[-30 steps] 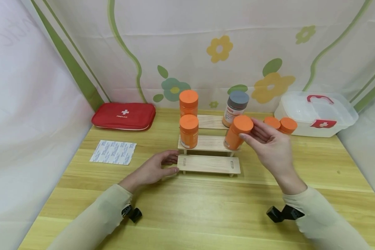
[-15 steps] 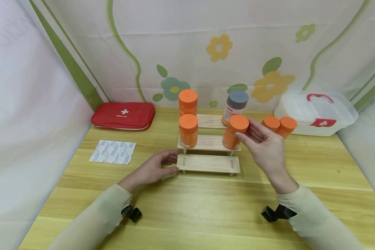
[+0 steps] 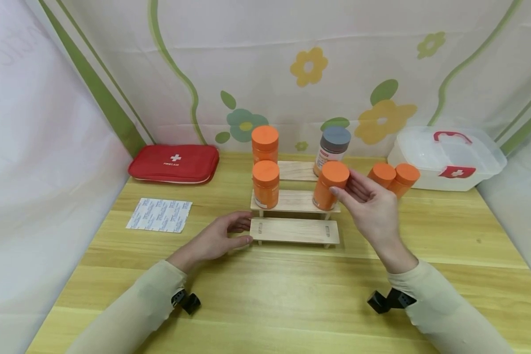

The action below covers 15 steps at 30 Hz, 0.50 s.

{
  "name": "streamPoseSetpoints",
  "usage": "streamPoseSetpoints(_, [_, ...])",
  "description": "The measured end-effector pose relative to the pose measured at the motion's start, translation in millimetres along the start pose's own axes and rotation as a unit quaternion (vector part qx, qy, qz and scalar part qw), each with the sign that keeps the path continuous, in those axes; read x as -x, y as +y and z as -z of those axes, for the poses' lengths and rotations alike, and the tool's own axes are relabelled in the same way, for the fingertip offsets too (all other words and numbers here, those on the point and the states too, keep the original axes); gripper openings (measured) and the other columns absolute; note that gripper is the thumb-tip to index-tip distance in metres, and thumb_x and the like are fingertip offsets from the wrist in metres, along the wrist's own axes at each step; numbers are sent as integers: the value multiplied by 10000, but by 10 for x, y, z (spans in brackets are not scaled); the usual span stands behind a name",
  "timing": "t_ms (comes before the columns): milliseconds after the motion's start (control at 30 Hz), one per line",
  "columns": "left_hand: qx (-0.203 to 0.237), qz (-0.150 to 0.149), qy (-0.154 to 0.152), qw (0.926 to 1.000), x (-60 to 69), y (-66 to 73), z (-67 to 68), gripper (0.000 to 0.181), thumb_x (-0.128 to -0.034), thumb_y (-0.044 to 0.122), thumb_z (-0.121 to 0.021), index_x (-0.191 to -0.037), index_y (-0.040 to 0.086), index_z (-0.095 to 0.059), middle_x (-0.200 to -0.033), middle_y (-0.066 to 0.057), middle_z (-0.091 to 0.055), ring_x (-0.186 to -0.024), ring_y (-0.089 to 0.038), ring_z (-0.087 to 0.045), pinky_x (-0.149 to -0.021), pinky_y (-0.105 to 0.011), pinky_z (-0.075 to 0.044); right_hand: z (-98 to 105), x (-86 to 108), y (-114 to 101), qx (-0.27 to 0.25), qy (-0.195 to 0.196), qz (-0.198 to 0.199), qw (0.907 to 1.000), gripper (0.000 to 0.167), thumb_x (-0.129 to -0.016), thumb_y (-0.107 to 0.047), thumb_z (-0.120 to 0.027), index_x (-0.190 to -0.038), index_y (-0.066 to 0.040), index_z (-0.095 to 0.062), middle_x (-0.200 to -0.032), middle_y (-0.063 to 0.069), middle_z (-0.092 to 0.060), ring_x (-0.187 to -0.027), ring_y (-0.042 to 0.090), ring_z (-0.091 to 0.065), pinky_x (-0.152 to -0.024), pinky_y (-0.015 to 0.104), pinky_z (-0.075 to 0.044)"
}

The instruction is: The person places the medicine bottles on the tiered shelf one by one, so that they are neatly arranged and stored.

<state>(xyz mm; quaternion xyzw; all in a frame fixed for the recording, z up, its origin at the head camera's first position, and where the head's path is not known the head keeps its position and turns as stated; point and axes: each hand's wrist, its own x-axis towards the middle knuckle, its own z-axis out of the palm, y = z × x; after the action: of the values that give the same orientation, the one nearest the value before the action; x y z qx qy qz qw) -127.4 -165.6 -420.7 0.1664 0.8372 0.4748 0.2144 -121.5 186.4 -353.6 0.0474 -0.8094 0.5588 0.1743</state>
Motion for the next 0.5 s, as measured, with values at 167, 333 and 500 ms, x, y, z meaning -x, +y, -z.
streamPoseSetpoints(167, [15,-26,-27,10000,-17,1,-1,621,-1028,197,-751,-1583,74,-503,-1460,-118,-667,-1390,-333,-620,-1231,-537,-483,60,21,-1,-81,-14,-39,10000,565,-934,-94,-853,-1454,2,-652,-1427,208,-694,-1239,72,-717,-952,136,-585])
streamPoseSetpoints(333, [47,-58,-40,10000,-20,-2,-1,626,-1026,202,-754,-1585,74,-503,-1458,-123,-667,-1391,-339,-619,-1233,-539,-480,202,54,9,-187,-3,3,9998,567,-946,-58,-831,-1470,22,-631,-1466,223,-669,-1263,30,-702,-984,146,-576])
streamPoseSetpoints(500, [118,-59,-34,9999,-10,-9,10,629,-1020,208,-764,-1578,70,-509,-1452,-128,-668,-1387,-346,-619,-1232,-548,-479,363,76,63,-449,142,52,9989,557,-938,27,-805,-1467,28,-632,-1452,127,-707,-1234,-11,-711,-984,147,-580])
